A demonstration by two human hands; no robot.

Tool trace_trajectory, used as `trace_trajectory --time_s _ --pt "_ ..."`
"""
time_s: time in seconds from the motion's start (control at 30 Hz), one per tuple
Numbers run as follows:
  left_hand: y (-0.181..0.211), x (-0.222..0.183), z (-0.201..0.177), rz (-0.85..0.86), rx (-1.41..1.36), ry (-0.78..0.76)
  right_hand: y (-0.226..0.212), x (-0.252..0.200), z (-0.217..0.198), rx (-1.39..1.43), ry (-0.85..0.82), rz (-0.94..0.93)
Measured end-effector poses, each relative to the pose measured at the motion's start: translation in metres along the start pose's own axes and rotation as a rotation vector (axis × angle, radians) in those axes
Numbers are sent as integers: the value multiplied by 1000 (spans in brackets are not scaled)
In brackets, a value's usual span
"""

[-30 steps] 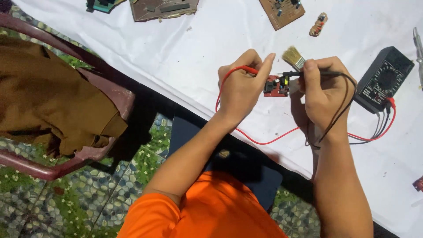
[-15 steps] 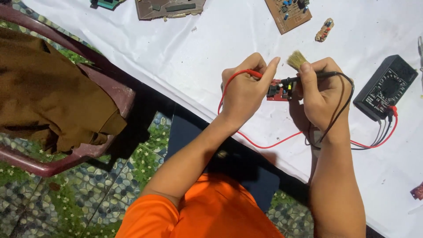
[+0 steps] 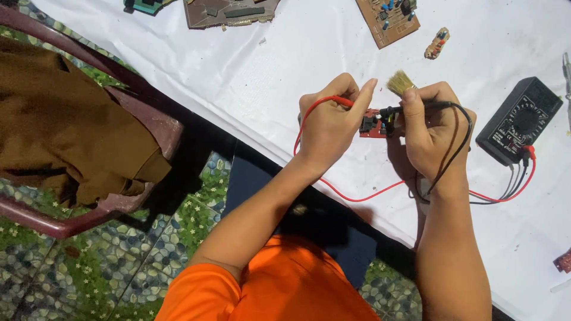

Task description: Testing electronic components on a circuit board using a digital multimeter and cleaning it with a brush.

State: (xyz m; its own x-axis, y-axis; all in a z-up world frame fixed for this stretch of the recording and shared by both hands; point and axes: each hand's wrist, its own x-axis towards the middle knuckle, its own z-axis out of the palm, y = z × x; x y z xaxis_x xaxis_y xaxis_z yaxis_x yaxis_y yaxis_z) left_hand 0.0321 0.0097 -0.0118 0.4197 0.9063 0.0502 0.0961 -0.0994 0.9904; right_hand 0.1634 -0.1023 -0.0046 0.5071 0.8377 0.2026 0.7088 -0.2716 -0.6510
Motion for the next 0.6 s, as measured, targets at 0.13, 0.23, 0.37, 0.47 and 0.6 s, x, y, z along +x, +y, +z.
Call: trace_trajectory --time_s 0.13,0.23,0.37,0.47,0.6 --pt "0 0 0 21 -7 3 -3 0 -1 2 5 -11" --pt "1 1 0 4 -13 -7 -2 -1 0 2 4 -1" --pt "2 0 -1 -8 -6 -18 -2 -1 1 4 17 -4" --pt "-17 4 5 146 81 14 5 4 2 98 41 -100" --pt "-18 4 4 133 89 -2 5 4 1 94 52 -89"
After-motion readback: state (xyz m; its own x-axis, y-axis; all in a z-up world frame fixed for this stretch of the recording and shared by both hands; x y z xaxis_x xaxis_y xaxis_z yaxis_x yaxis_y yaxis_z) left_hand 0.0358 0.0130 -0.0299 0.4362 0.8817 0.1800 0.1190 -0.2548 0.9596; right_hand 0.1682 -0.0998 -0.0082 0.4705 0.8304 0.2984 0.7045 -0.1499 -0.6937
